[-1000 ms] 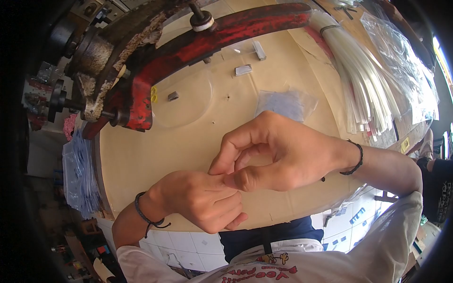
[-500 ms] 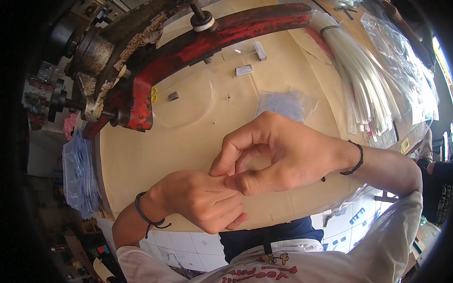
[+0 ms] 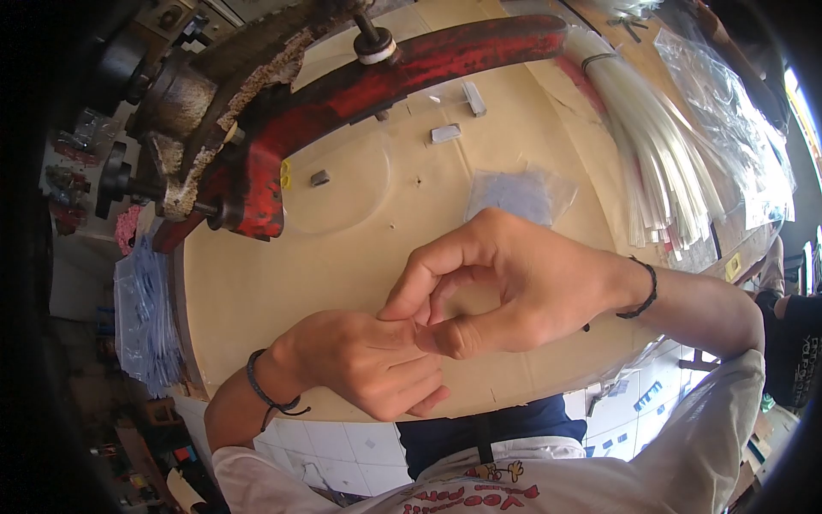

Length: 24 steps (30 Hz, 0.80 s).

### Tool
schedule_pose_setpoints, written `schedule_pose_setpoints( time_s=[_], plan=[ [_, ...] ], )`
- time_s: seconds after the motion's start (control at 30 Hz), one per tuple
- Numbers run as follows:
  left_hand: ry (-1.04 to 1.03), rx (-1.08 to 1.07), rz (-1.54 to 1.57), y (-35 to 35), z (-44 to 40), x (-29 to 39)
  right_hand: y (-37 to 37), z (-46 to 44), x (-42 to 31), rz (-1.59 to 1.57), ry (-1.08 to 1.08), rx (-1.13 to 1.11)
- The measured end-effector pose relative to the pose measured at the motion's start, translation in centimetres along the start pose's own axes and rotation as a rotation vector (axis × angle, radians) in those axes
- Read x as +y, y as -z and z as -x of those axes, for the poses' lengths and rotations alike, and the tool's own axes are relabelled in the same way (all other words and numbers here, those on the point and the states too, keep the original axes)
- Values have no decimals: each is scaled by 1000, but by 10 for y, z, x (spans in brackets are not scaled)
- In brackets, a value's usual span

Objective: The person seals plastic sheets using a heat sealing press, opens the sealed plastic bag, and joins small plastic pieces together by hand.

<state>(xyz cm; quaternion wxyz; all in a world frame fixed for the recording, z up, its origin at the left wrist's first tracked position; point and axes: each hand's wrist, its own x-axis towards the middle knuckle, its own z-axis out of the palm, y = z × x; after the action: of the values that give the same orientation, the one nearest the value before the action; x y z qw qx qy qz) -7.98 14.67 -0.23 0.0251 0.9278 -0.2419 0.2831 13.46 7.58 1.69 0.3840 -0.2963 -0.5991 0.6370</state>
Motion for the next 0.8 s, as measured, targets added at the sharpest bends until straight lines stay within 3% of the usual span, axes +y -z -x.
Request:
schedule_pose_setpoints(
  time_s=[0.17, 0.27, 0.57, 0.8],
  plan=[
    [-15, -14, -66, 7, -2, -3, -4, -5, -1, 119, 184, 77],
    [52, 22, -51, 7, -7, -8, 2, -2, -5, 382, 220, 133],
    [140, -30, 75, 12, -7, 3, 5, -6, -10, 717, 306, 183],
    [108, -100, -73, 8, -6, 7, 4, -6, -11, 751, 377, 169]
  ],
)
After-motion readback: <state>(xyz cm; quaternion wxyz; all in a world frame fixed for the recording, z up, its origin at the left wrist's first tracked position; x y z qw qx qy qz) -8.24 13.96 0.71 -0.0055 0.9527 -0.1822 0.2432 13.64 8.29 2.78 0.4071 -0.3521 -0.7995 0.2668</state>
